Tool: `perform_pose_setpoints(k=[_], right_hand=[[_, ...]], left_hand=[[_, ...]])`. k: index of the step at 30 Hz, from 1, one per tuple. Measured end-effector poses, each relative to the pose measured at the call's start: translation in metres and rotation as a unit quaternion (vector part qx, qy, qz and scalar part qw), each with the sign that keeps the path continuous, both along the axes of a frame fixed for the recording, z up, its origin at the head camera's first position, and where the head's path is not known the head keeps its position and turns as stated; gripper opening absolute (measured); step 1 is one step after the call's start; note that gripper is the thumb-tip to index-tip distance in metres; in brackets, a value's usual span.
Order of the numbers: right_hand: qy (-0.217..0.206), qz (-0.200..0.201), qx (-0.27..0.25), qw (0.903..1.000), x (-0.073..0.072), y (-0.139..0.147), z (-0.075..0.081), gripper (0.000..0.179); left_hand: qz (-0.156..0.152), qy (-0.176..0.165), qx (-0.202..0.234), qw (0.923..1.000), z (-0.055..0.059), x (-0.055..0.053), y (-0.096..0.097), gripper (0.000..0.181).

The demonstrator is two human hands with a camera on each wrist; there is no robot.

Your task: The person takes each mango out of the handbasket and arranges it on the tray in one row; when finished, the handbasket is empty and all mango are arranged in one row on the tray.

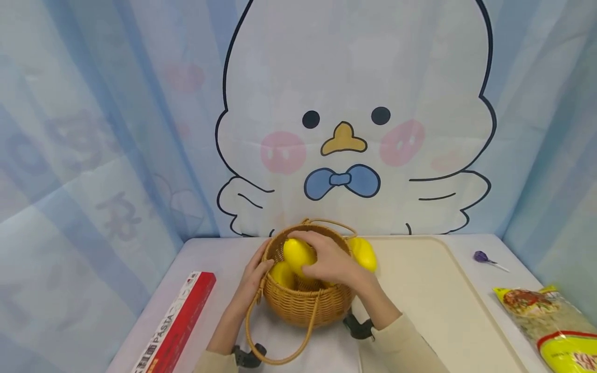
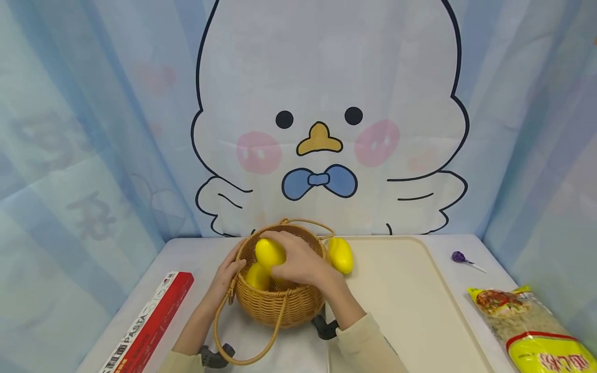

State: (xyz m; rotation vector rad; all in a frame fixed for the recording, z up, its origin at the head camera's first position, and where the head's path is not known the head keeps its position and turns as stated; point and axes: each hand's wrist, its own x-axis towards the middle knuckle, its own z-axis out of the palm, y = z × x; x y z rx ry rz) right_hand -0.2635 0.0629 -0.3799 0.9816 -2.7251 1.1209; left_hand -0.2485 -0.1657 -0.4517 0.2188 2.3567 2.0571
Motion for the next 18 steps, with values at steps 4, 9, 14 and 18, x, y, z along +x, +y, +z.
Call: perform_pose_setpoints(k=[4,9,14,18], right_hand=[[0.013,-0.014,-0.056,0.9982,0.004,0.005,0.001,0.073],[0.022,-0.022,-0.099,0.9946,0.012,0.014,0.008,0.071],[0.046,-0.017,-0.142,0.9887,0.011,0.027,0.012,0.072],[0.049,-0.025,-0.186,0.9811,0.008,0.041,0.013,0.072]], left_hand=[[0.001,-0.003,-0.001,1.0,0.001,0.001,0.0,0.059],[0.006,-0.004,0.002,1.0,0.002,0.002,0.0,0.057],[0.003,0.002,0.004,1.0,0.001,0.001,0.0,0.057],[0.0,0.006,0.004,1.0,0.0,0.001,0.0,0.058]])
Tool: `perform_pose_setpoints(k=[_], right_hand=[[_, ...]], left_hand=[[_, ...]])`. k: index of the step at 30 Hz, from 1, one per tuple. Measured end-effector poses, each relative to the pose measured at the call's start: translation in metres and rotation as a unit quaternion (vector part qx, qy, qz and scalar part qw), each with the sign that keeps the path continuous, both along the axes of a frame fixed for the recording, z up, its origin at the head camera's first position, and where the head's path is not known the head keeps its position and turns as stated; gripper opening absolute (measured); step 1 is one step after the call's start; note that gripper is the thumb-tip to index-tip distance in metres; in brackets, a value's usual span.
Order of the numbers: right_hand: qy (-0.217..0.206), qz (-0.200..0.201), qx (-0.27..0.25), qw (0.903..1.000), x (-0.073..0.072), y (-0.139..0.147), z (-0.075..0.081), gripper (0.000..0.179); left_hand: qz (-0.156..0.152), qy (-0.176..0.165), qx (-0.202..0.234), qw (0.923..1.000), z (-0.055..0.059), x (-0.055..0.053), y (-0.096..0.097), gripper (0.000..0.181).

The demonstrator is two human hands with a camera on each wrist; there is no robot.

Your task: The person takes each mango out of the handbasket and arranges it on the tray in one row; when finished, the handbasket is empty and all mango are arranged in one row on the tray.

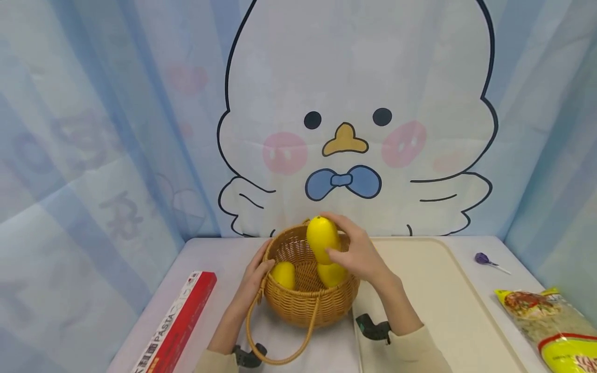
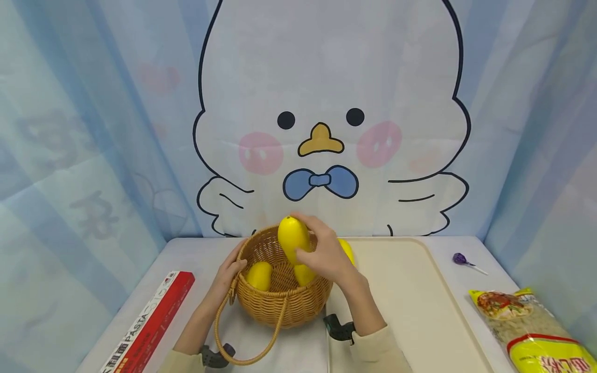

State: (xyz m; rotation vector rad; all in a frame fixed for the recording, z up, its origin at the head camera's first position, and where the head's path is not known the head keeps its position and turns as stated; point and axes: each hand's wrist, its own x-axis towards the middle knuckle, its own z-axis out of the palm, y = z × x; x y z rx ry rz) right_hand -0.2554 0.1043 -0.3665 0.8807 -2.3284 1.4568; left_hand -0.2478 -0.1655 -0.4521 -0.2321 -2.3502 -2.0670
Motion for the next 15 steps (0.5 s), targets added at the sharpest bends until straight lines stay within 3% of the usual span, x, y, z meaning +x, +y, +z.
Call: perform_pose_setpoints(k=[15], right_hand=[[-0.011,-0.033,-0.085,0.9958,-0.006,0.051,-0.007,0.075]], left_hand=[[0.002,0.003,-0.001,1.0,-0.001,-0.001,0.0,0.056]])
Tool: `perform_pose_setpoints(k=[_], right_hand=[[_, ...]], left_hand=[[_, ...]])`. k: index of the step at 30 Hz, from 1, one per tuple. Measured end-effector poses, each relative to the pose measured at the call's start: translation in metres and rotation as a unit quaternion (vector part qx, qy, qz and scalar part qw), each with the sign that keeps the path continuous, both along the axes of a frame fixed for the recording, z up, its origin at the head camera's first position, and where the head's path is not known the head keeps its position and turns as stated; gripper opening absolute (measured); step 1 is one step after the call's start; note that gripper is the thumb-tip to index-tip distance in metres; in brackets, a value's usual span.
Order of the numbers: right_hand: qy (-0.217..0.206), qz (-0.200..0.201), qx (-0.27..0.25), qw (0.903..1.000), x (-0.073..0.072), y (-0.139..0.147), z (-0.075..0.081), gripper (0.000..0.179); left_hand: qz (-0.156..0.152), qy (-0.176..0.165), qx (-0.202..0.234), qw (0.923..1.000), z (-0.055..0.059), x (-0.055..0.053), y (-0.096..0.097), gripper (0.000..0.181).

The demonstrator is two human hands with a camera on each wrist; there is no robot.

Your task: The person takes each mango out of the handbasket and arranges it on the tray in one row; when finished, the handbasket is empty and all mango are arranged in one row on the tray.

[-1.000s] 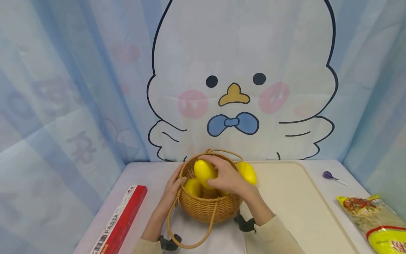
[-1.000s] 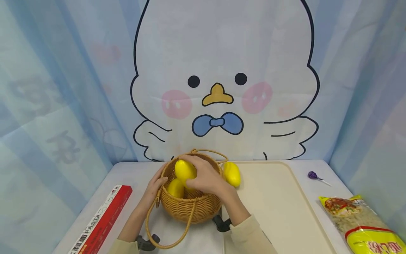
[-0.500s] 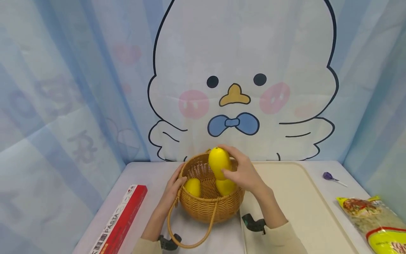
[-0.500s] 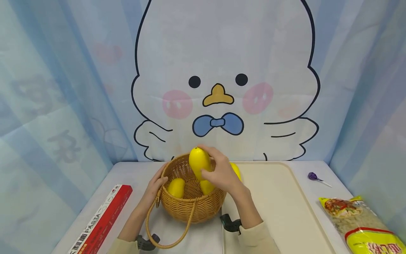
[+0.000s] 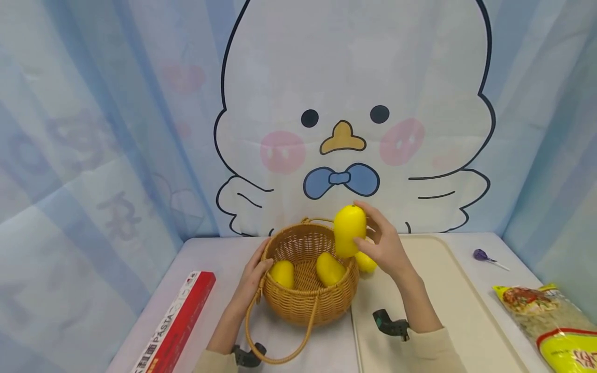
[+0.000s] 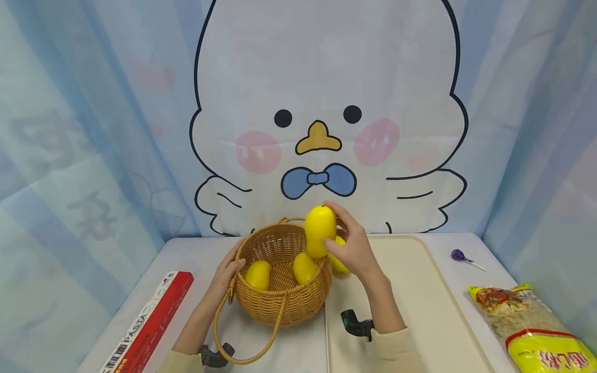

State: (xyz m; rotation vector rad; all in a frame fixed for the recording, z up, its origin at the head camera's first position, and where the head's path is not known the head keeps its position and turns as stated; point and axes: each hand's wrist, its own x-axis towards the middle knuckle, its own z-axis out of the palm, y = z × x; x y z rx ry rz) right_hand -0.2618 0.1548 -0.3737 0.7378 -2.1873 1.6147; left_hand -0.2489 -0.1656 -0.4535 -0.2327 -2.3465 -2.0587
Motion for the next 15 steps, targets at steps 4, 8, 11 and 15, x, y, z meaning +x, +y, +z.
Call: perform_pose_setpoints(k=[4,8,11,15], right_hand=[[0.001,-0.003,-0.033,0.9994,-0.001,0.012,0.0,0.072],[-0.008,-0.039,-0.015,0.9991,-0.002,0.026,-0.003,0.072],[-0.015,-0.068,0.01,0.9975,-0.003,0.035,-0.007,0.072],[-0.021,-0.101,0.039,0.9939,-0.008,0.046,-0.016,0.072]], left_hand=[[-0.005,0.002,0.005,1.0,-0.002,-0.001,-0.001,0.055],[-0.004,-0.001,0.005,1.0,-0.001,-0.001,-0.001,0.055],[-0.002,-0.002,0.003,1.0,-0.001,0.0,-0.001,0.055],[-0.001,-0.001,0.001,1.0,0.0,0.0,-0.001,0.055]])
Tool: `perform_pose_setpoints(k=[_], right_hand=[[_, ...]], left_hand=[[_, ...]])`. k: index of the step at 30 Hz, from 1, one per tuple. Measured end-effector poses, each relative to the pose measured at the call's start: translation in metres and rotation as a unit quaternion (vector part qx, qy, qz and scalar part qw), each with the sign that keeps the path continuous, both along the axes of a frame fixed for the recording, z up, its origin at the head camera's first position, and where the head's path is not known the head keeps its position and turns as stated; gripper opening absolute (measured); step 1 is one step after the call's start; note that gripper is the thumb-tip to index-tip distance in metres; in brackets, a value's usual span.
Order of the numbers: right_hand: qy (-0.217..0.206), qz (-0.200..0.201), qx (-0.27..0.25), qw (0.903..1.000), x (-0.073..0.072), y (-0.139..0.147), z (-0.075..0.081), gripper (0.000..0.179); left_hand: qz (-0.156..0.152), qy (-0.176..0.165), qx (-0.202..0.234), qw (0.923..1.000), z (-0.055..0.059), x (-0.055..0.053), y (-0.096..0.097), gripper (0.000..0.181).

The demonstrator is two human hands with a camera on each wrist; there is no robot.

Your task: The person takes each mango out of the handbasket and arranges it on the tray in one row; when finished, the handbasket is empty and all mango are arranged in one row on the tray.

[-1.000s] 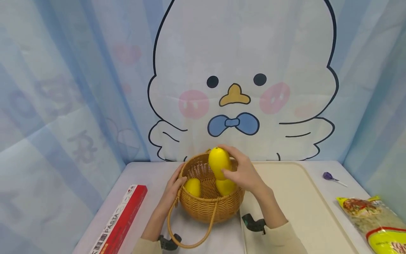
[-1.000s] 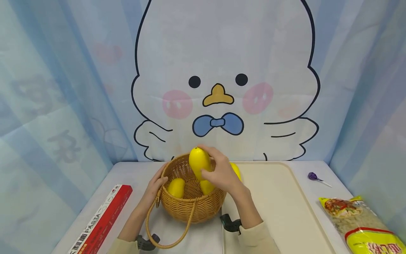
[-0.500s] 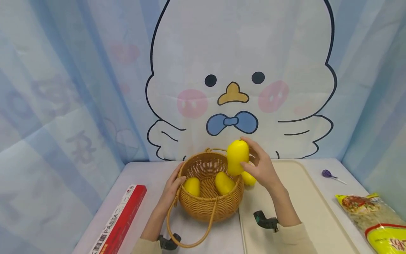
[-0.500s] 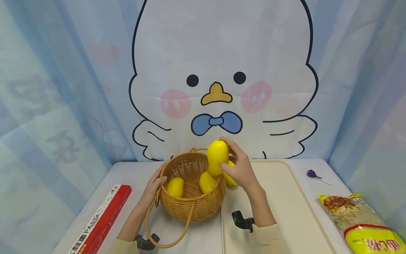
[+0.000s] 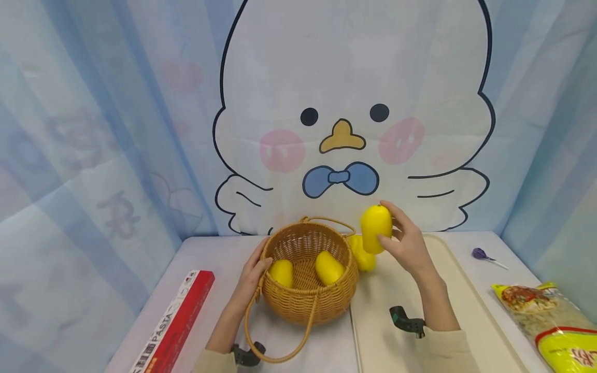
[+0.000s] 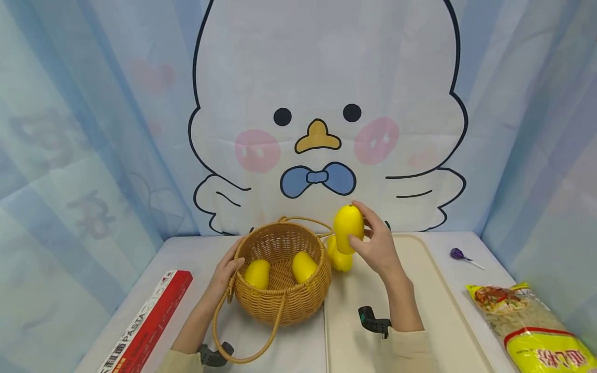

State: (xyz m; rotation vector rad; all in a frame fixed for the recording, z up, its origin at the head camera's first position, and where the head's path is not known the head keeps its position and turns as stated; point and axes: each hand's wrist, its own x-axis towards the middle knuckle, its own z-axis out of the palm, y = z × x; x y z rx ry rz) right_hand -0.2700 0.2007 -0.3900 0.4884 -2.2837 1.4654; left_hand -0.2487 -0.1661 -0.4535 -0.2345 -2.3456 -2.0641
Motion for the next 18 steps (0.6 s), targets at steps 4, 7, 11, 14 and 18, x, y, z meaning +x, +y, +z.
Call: perform_pose_setpoints(k=[4,7,11,14,18], right_hand=[[-0.026,-0.022,0.026,0.9991,-0.006,0.01,-0.011,0.073],[-0.055,-0.031,0.032,0.9975,-0.009,0.017,-0.019,0.073],[-0.084,-0.041,0.036,0.995,-0.012,0.027,-0.029,0.073],[-0.103,-0.05,0.04,0.9925,-0.014,0.034,-0.037,0.071],[-0.145,-0.064,0.055,0.9859,-0.019,0.039,-0.048,0.071]], left_hand=[[0.001,0.001,-0.001,1.0,0.0,0.0,0.0,0.055],[0.001,0.001,0.0,1.0,0.0,-0.001,0.0,0.055],[-0.001,-0.001,0.0,1.0,0.0,-0.002,0.001,0.055],[-0.002,0.001,0.0,1.0,0.0,-0.002,0.001,0.057],[0.0,0.002,-0.001,1.0,0.001,0.0,0.001,0.058]])
